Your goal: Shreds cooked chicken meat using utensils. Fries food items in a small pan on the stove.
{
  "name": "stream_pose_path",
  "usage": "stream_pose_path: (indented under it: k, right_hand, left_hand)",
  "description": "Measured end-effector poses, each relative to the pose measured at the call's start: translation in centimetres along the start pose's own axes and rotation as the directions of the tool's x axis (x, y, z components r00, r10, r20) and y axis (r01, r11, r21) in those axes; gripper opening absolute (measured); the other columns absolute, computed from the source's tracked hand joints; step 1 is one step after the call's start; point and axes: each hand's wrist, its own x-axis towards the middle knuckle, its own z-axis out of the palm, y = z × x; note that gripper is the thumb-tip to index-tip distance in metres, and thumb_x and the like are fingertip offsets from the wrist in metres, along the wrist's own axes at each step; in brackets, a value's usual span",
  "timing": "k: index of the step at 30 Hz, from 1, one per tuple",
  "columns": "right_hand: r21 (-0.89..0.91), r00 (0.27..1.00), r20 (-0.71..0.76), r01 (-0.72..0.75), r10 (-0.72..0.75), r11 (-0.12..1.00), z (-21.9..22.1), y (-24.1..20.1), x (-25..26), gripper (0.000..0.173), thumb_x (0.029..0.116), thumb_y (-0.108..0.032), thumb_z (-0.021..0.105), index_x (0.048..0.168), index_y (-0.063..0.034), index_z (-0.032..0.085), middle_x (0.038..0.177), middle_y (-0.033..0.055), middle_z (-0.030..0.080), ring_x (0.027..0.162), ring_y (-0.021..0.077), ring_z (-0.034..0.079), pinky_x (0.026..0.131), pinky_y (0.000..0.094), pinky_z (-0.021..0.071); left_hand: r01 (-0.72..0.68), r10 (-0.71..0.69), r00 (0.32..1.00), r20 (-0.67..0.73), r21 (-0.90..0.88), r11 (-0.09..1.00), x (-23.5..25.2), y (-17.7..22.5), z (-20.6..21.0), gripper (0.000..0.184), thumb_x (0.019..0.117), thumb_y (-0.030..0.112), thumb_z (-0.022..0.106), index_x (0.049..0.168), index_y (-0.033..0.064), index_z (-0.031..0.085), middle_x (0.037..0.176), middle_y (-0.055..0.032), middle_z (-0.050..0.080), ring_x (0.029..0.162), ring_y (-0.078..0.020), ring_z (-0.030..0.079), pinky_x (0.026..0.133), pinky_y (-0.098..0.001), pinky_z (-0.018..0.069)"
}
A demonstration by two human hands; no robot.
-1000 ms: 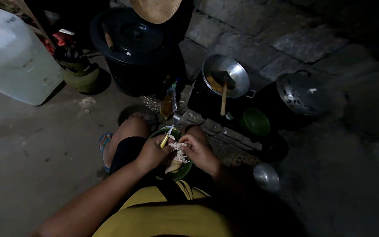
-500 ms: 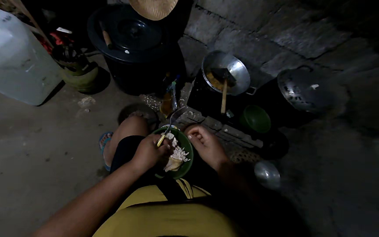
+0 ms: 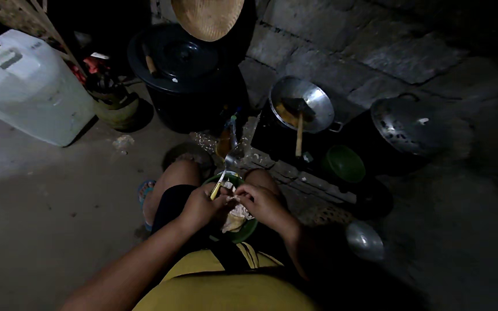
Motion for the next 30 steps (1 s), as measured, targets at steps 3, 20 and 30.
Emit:
stream_pose_path:
  k: [3, 20, 30]
  right_hand:
    - [0.041, 0.996, -0.061, 0.074, -0.071, 0.996, -0.4, 0.2, -0.4, 0.029, 0.1031, -0.022, 0.059, 0.125, -0.005, 0.067, 0.114, 0.0119, 0.069, 0.098, 0.0179, 0.068, 0.089, 0.0355, 0.0566]
    - [-0.147, 0.921, -0.313, 0.195, -0.232, 0.97, -0.3, 0.2, -1.3, 0.027, 0.1007, -0.029, 0.063, 0.105, -0.0036, 0.068, 0.104, 0.0142, 0.067, 0.09, 0.0244, 0.066, 0.077, 0.0418, 0.0566]
    - [-0.006, 0.973, -0.103, 0.209, -0.209, 0.978, -0.6, -0.6, 0.2, 0.028, 0.0964, -0.025, 0.07, 0.119, -0.0078, 0.073, 0.12, 0.0159, 0.068, 0.103, 0.0276, 0.068, 0.09, 0.0457, 0.0581]
  left_hand:
    - [0.011, -0.011, 1.0, -0.013, -0.009, 1.0, -0.1, -0.3, -0.2, 0.021, 0.0972, 0.025, 0.07, 0.111, 0.0095, 0.067, 0.088, 0.001, 0.062, 0.068, -0.004, 0.054, 0.065, -0.0228, 0.0474]
    - [0.143, -0.104, 0.989, 0.108, -0.462, 0.876, -0.4, -1.1, -2.4, 0.019, 0.0951, 0.013, 0.071, 0.112, 0.0103, 0.062, 0.082, 0.0034, 0.062, 0.056, -0.0019, 0.05, 0.051, -0.017, 0.0424]
    - [0.044, -0.037, 0.999, 0.032, -0.232, 0.972, -0.8, 0.1, -1.9, 0.019, 0.0921, 0.022, 0.075, 0.102, 0.0093, 0.064, 0.078, 0.0034, 0.059, 0.06, -0.003, 0.051, 0.056, -0.0205, 0.0439]
